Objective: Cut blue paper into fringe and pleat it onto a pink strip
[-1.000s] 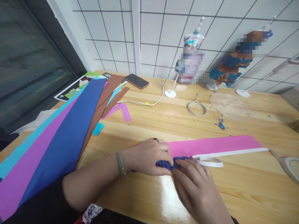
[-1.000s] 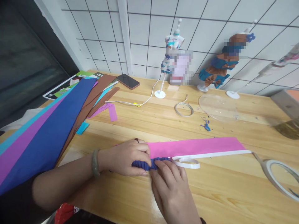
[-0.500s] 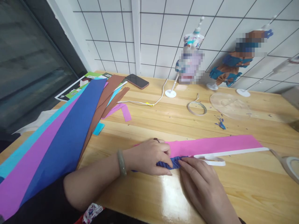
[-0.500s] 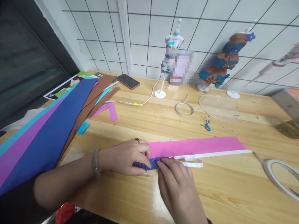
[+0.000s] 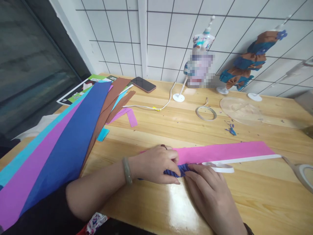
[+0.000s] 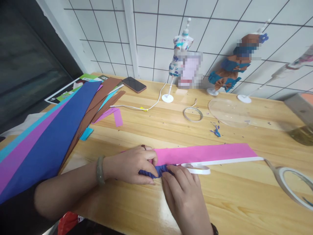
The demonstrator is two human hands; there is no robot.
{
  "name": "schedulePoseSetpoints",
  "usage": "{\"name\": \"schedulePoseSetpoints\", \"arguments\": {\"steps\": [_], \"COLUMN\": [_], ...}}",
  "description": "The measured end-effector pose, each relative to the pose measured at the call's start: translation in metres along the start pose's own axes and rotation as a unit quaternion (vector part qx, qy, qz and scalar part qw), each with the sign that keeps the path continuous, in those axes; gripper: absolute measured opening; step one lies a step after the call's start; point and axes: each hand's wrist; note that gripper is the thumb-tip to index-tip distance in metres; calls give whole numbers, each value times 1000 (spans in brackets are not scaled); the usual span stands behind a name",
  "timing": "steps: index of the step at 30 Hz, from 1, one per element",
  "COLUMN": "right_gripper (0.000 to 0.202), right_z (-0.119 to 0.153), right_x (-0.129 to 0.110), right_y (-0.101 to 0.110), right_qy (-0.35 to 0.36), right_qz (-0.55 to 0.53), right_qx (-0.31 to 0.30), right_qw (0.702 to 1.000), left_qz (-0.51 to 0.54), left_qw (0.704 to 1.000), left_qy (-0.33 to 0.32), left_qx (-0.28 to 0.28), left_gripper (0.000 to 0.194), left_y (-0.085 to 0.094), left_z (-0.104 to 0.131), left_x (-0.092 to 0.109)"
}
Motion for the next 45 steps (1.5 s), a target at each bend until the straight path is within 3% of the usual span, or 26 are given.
{"name": "schedulePoseSetpoints", "arguments": {"steps": [13, 19, 28, 37, 45], "right_gripper": [16, 21, 22, 30, 28], "right_z": [7, 12, 14, 9, 6], "right_x": [3, 3, -2, 4, 6], "right_y": [-1, 5, 12, 3, 9], "right_qy": [30, 77, 115, 36, 56], "right_qz": [9, -2, -26, 51, 38], "right_qx": [-23, -56, -42, -48, -58], "right_qw": [999, 995, 992, 997, 996], "left_qz": [1, -8, -21, -27, -24], "left_qw": [1000, 1000, 1000, 999, 999], "left_qy": [16, 5, 18, 17, 19], "left_qx": [-15, -7, -15, -24, -20], "left_gripper": [32, 29, 37, 33, 36], "left_y": [3, -1, 1, -1, -1], "left_z": [0, 1, 1, 0, 1], "left_x": [2, -1, 3, 0, 0]}}
Point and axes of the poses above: each hand's wrist, its own z-axis away from the middle knuckle, its own y-axis out of the back of the hand, x = y × z, and after that the axes turned 8 degrees about -x, right-handed
